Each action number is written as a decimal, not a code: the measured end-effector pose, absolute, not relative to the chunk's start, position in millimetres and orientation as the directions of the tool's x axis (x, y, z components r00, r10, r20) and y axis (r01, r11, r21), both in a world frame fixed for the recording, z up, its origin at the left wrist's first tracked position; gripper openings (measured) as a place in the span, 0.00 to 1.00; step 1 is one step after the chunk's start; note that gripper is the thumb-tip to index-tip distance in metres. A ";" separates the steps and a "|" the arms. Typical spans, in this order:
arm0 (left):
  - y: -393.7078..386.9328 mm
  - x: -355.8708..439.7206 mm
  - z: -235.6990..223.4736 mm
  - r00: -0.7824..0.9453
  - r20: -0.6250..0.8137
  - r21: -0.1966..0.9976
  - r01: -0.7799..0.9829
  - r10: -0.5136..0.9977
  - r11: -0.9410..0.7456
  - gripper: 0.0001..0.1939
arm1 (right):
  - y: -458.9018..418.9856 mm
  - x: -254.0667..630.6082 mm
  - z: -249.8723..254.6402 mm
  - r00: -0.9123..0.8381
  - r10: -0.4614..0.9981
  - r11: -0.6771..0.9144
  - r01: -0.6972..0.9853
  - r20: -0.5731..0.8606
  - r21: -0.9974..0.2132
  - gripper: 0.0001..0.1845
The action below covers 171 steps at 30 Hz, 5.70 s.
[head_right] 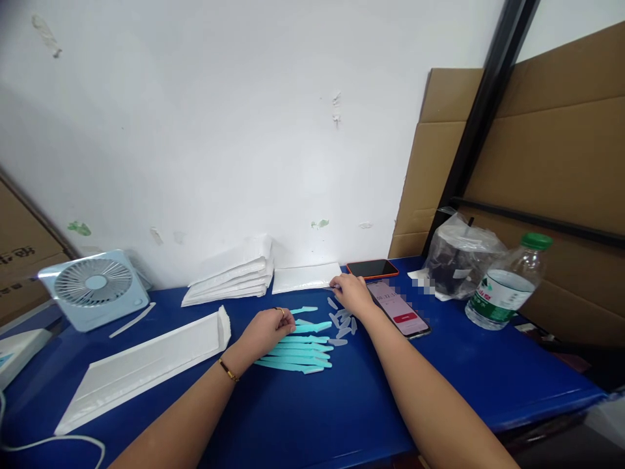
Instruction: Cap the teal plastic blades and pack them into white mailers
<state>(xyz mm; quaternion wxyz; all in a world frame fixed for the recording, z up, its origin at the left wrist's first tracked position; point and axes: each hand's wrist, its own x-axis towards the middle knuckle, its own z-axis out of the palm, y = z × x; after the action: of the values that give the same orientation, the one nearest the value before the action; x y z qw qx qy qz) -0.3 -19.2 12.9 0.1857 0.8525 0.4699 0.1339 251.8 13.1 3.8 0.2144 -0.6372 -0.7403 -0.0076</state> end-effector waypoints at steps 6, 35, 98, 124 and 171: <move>-16.5 -2.4 13.3 0.477 0.122 0.537 0.706 0.870 -0.462 0.07 | 25.7 237.0 -3.7 -0.171 0.942 0.211 0.971 0.289 -0.115 0.11; -4.2 -14.8 11.1 0.413 0.223 0.554 0.692 0.883 -0.463 0.21 | 4.3 235.7 8.1 -0.083 0.989 0.114 -0.104 0.123 -0.988 0.15; -9.4 -7.7 11.2 0.630 0.124 0.337 0.700 0.767 -0.630 0.06 | 8.5 248.5 -2.0 -0.214 0.964 0.264 0.812 0.155 -0.521 0.01; 0.8 -19.0 9.2 0.596 0.206 0.183 0.756 0.776 -0.629 0.07 | -4.1 231.6 10.8 -0.423 0.892 0.445 0.754 0.160 -0.483 0.06; -11.6 -10.9 18.0 0.491 0.153 0.506 0.706 0.858 -0.495 0.06 | -12.3 234.8 19.3 -0.446 0.889 0.397 0.632 0.106 -0.665 0.06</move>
<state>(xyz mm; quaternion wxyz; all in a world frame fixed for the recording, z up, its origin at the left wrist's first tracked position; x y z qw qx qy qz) -10.9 -11.6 18.0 0.1921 0.8417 0.4645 0.1970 234.8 -12.3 19.3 0.2301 -0.4734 -0.8034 0.2785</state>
